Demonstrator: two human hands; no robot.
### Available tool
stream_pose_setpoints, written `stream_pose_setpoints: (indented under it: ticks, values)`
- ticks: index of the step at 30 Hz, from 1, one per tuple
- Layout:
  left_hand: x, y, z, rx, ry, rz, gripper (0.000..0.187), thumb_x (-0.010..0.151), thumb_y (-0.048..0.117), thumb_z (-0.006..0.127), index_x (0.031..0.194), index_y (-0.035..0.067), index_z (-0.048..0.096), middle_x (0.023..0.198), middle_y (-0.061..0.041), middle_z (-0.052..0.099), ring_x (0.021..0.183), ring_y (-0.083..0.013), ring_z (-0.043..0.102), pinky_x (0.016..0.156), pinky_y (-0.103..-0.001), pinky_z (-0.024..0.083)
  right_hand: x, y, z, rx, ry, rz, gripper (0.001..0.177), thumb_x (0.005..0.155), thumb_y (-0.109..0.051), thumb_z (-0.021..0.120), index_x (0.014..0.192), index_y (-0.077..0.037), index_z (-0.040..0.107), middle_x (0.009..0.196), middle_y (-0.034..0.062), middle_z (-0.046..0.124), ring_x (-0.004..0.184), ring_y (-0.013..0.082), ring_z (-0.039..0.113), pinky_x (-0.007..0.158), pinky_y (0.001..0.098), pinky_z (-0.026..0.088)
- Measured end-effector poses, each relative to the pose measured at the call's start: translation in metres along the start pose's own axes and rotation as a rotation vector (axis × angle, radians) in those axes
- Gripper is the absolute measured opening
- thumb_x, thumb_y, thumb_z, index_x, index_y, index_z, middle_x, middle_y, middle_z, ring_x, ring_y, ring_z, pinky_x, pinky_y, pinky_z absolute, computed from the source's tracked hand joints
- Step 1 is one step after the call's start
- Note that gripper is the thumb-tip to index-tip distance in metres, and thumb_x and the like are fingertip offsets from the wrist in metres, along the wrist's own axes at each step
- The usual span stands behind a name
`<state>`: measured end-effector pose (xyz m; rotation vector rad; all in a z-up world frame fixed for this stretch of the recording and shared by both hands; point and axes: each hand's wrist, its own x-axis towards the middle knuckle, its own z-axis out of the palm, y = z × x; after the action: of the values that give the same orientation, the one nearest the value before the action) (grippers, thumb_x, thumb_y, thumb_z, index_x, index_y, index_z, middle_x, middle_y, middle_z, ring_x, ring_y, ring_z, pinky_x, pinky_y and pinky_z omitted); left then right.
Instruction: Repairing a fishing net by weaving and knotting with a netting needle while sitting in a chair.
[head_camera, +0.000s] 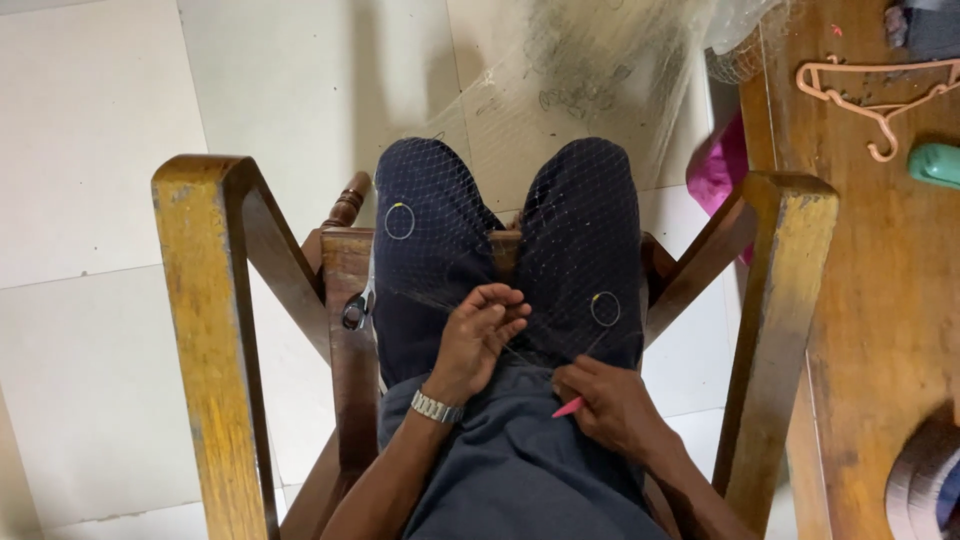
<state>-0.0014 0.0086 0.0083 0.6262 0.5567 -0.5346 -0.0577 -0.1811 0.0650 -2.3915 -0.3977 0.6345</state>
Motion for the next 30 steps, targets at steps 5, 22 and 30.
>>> stream_pose_setpoints:
  ticks: [5, 22, 30]
  values:
    - [-0.014, 0.005, 0.008, 0.080, 0.091, -0.057, 0.024, 0.080, 0.001, 0.059, 0.104, 0.006, 0.055, 0.106, -0.011, 0.059, 0.097, -0.0236, 0.059, 0.082, -0.034, 0.051, -0.005, 0.002, 0.013, -0.070, 0.096, -0.042, 0.006, 0.080, -0.016, 0.056, 0.082, -0.020, 0.059, 0.067, -0.0033, 0.052, 0.056, 0.0184, 0.057, 0.043, 0.0339, 0.040]
    - [-0.055, 0.088, 0.021, 1.097, 0.161, 0.453, 0.007, 0.082, 0.013, 0.061, 0.077, 0.010, 0.064, 0.057, 0.001, 0.058, 0.045, -0.0058, 0.048, 0.043, -0.021, 0.040, -0.008, 0.007, 0.026, -0.072, 0.131, -0.092, 0.006, 0.078, -0.012, 0.057, 0.081, -0.016, 0.060, 0.067, -0.0011, 0.054, 0.057, 0.0191, 0.057, 0.045, 0.0333, 0.040]
    - [-0.007, 0.047, 0.042, 0.821, -0.109, 0.701, 0.014, 0.084, -0.003, 0.057, 0.094, 0.007, 0.059, 0.090, -0.004, 0.061, 0.080, -0.0104, 0.058, 0.072, -0.021, 0.048, -0.010, 0.010, 0.028, -0.085, 0.106, -0.050, 0.015, 0.072, -0.013, 0.058, 0.086, -0.021, 0.060, 0.070, -0.0026, 0.056, 0.061, 0.0186, 0.060, 0.045, 0.0336, 0.041]
